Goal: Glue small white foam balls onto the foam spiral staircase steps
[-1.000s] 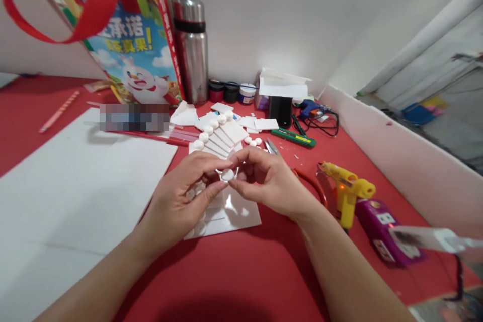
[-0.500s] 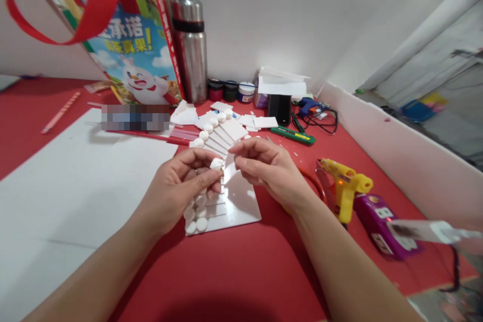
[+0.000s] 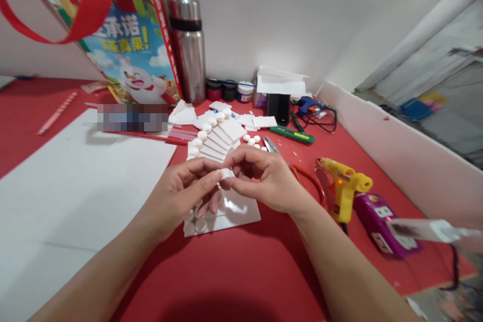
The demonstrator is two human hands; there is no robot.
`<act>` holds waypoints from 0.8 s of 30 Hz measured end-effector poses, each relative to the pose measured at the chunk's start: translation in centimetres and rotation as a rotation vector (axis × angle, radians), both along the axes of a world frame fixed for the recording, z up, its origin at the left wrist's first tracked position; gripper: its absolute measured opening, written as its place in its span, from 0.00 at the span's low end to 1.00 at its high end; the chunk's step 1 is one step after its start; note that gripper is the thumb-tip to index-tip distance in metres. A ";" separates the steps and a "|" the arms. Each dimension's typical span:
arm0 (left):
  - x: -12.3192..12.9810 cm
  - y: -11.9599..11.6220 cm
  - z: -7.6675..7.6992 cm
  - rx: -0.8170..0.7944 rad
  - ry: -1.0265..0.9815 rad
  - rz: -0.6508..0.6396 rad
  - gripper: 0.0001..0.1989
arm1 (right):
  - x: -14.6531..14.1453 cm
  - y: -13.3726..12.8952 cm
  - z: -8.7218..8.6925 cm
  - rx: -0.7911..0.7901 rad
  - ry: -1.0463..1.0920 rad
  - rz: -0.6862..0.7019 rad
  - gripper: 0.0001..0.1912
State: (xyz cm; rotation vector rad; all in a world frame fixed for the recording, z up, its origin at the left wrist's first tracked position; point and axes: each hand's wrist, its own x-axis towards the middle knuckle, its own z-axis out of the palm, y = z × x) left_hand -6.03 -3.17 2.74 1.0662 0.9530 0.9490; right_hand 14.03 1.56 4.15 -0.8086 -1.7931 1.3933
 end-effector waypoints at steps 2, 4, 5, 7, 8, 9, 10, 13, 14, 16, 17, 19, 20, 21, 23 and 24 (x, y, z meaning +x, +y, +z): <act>0.1 -0.1 0.0 0.023 0.015 0.002 0.11 | 0.1 0.0 0.1 -0.041 0.001 0.001 0.09; 0.1 -0.1 0.1 0.036 0.048 0.016 0.12 | 0.2 -0.1 0.2 -0.090 0.014 0.011 0.09; 0.2 -0.1 0.2 0.043 0.069 0.035 0.12 | 0.2 -0.1 0.2 -0.113 0.026 0.014 0.09; 0.2 -0.1 0.3 0.056 0.096 0.068 0.12 | 0.2 0.0 0.2 -0.148 0.050 0.022 0.09; 0.2 0.0 0.4 0.051 0.091 0.067 0.11 | 0.2 0.1 0.1 -0.155 0.059 0.025 0.09; 0.2 0.0 0.4 0.039 0.071 0.055 0.11 | 0.3 0.2 0.0 -0.152 0.065 0.027 0.10; 0.2 0.0 0.4 0.020 0.041 0.038 0.11 | 0.3 0.3 -0.1 -0.141 0.069 0.029 0.10; 0.1 0.2 0.3 -0.040 -0.052 0.021 0.10 | 0.4 0.6 -0.4 -0.078 0.080 0.044 0.10; 0.1 0.2 0.2 -0.052 -0.068 0.031 0.10 | 0.5 0.7 -0.4 -0.056 0.089 0.050 0.10; 0.0 0.2 0.2 -0.067 -0.076 0.048 0.11 | 0.5 0.7 -0.5 -0.034 0.107 0.071 0.09; 0.0 0.2 0.2 -0.072 -0.075 0.049 0.12 | 0.5 0.7 -0.5 -0.035 0.115 0.082 0.08; -0.1 0.2 0.2 -0.087 -0.069 0.039 0.12 | 0.5 0.7 -0.5 -0.053 0.123 0.102 0.08; -0.1 0.2 0.3 -0.096 -0.064 0.034 0.12 | 0.5 0.7 -0.5 -0.057 0.124 0.111 0.07; -0.1 0.3 0.3 -0.102 -0.061 0.035 0.11 | 0.5 0.6 -0.5 -0.058 0.124 0.115 0.07; 0.0 0.3 0.4 -0.105 -0.062 0.051 0.11 | 0.5 0.6 -0.5 -0.075 0.124 0.113 0.10; 0.1 0.4 0.5 -0.101 -0.068 0.065 0.11 | 0.5 0.5 -0.5 -0.099 0.125 0.107 0.12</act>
